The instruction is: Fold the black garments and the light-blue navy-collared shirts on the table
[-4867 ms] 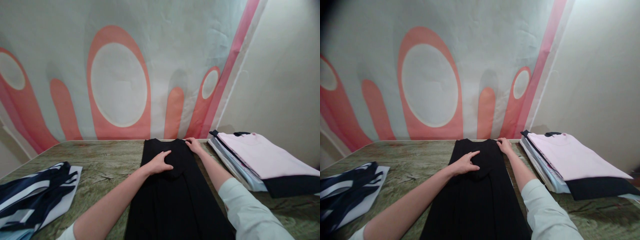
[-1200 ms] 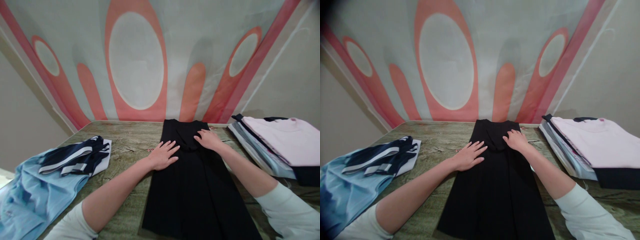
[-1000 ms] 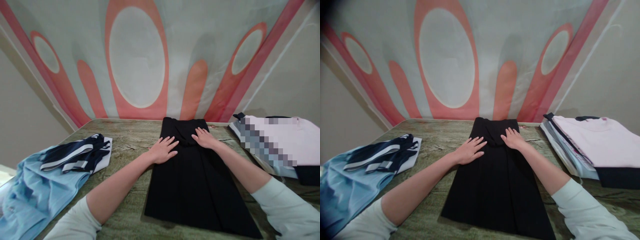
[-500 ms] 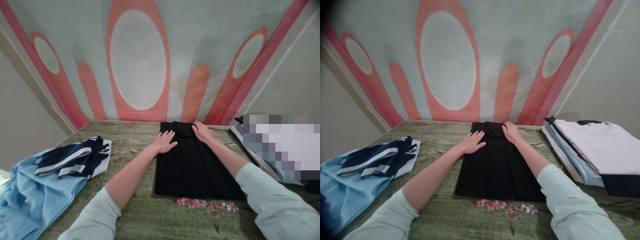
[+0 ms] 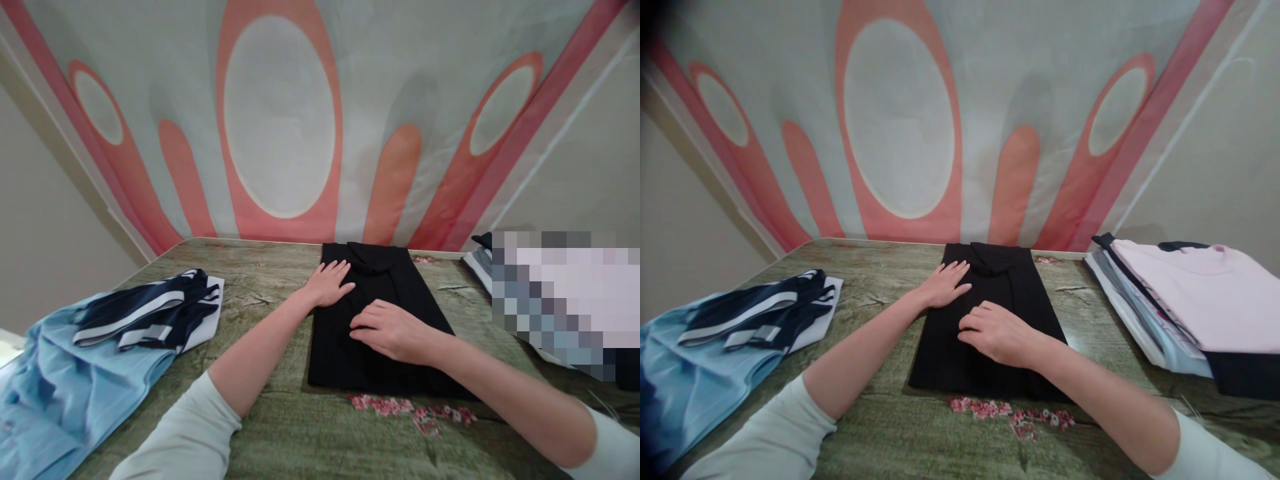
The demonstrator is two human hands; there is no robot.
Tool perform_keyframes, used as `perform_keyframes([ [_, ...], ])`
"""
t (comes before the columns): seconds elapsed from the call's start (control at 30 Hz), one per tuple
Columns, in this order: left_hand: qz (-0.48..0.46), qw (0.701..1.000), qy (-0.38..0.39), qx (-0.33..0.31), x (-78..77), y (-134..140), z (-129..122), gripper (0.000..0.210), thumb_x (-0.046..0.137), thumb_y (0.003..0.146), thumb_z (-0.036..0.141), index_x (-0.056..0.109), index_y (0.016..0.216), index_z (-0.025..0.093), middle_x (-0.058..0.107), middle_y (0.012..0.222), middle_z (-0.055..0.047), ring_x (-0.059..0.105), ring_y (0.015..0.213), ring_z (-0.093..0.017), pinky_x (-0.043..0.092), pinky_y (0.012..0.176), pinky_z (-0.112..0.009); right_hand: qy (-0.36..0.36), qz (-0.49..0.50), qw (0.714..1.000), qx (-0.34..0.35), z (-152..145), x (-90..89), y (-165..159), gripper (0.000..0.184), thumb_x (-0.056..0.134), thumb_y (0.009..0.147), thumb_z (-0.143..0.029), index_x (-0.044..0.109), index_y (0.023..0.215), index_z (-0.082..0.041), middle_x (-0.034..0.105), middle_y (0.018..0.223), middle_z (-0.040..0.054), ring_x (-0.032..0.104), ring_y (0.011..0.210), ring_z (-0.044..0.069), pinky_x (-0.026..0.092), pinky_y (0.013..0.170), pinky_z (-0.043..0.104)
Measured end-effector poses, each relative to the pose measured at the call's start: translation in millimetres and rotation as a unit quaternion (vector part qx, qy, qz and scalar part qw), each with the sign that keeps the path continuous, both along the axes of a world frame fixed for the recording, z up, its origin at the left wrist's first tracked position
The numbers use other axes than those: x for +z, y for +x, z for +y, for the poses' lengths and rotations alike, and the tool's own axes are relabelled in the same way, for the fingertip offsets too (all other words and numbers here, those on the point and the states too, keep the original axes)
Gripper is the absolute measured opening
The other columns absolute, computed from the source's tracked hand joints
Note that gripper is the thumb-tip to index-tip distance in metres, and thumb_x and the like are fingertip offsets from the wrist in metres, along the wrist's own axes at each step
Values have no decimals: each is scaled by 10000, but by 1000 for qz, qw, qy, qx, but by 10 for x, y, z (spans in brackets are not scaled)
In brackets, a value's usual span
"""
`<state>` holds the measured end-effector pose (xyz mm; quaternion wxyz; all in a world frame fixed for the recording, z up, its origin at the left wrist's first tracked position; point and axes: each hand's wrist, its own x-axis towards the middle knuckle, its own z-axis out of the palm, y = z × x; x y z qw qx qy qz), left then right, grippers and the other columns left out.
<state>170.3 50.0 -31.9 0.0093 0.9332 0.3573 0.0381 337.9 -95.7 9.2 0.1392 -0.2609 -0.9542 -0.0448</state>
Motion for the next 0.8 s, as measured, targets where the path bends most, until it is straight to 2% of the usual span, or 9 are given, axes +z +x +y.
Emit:
perform_keyframes([
  [0.27,1,1000,14,-2,26,-4,-25,622,148,903,553,178,1413,199,172,1476,-52,155,1339,-234,132,1059,-424,54,-88,995,17,-59,33,-94,219,394,879,-112,608,880,-157,629,883,77,523,816,172,366,770,332],
  [0.47,-2,1000,20,0,27,-8,-46,593,176,912,526,188,1410,203,193,1471,-56,167,1337,-224,136,1059,-416,22,-65,998,-4,-56,6,-83,184,422,869,-124,601,877,-166,624,922,66,517,860,168,354,786,322],
  [0.57,-13,999,39,4,42,-21,-78,553,222,918,482,273,1380,183,260,1448,-65,216,1323,-214,158,1061,-397,-19,-22,998,-47,-52,18,-23,151,467,839,-135,601,897,-173,618,944,57,516,875,164,354,784,312],
  [0.67,-26,997,66,0,103,-24,-127,469,275,920,400,436,1279,144,421,1354,-93,350,1255,-210,195,1056,-369,-48,15,995,-81,-56,31,31,137,482,833,-156,606,885,-179,613,920,50,516,846,159,357,769,308],
  [0.73,-30,997,68,-7,150,-10,-171,412,294,919,350,524,1190,142,521,1256,-98,452,1170,-211,247,1033,-352,-62,30,995,-75,-59,26,46,148,475,849,-183,613,904,-186,613,931,50,516,850,158,360,770,308],
  [0.8,-32,998,56,-11,173,20,-227,392,284,921,318,556,1143,145,555,1210,-96,501,1116,-210,309,994,-331,-72,29,996,-53,-62,12,42,170,469,858,-196,616,943,-193,615,960,51,514,883,162,359,783,312],
])
